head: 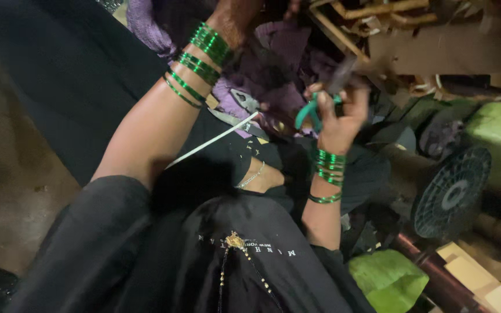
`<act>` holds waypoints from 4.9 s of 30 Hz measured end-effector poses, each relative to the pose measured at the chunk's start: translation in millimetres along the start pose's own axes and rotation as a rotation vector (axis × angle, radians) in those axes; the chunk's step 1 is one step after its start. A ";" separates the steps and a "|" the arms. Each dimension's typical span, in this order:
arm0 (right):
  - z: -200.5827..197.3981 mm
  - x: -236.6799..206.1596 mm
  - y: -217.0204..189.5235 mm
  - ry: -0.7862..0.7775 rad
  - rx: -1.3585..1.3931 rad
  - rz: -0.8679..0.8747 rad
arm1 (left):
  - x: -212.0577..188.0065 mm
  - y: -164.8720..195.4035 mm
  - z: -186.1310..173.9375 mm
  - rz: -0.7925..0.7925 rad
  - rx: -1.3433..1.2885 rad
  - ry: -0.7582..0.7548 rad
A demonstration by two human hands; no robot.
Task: The person sits on the floor working on a wooden frame structure, threading and winding thin wire around its parts. They use green-handled pliers to grip and cut wire, tap parts with a hammer, and handle a wooden stick and spools of wire while adjusting the assembly.
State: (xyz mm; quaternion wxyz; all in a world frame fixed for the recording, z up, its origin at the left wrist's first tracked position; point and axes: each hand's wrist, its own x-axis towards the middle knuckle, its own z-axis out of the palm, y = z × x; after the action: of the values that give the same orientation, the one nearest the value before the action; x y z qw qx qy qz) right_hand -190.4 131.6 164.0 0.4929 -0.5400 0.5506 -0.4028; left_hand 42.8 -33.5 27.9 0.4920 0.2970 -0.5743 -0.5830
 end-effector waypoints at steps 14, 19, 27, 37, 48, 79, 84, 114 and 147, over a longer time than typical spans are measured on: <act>73.0 97.8 141.7 -0.267 0.221 0.110 | -2.2 59.7 -9.3 -0.398 0.140 0.256; 60.8 129.7 166.9 -0.235 -0.364 -0.070 | -0.3 71.1 -7.9 -0.178 0.044 0.257; 75.1 175.2 176.1 -0.327 -0.579 -0.072 | -2.7 62.8 -5.3 -0.304 0.193 0.258; 74.8 164.5 174.3 -0.224 -0.491 -0.095 | 1.9 66.0 -3.2 -0.455 0.197 0.248; 38.5 138.3 81.6 -0.127 -0.431 -0.011 | 24.4 -5.2 -11.0 -0.097 1.340 -0.120; 39.7 164.8 94.6 -0.110 -0.321 -0.111 | 37.8 19.1 -0.5 -0.176 0.070 0.442; 46.1 160.2 84.8 -0.136 -0.377 -0.196 | 41.4 13.8 -2.6 -0.224 0.084 0.420; 48.4 145.5 68.6 -0.148 -0.087 0.091 | 46.3 5.5 4.5 -0.022 -0.051 0.393; 19.1 132.4 3.3 -0.401 -0.693 -0.181 | 31.4 42.7 -7.2 -0.101 -0.471 0.292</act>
State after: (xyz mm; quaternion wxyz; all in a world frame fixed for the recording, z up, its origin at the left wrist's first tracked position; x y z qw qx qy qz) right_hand -163.3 2.2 142.9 0.3421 -0.7880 0.4971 -0.1222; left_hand 48.7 -58.8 74.6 0.5952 0.2839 -0.3304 -0.6752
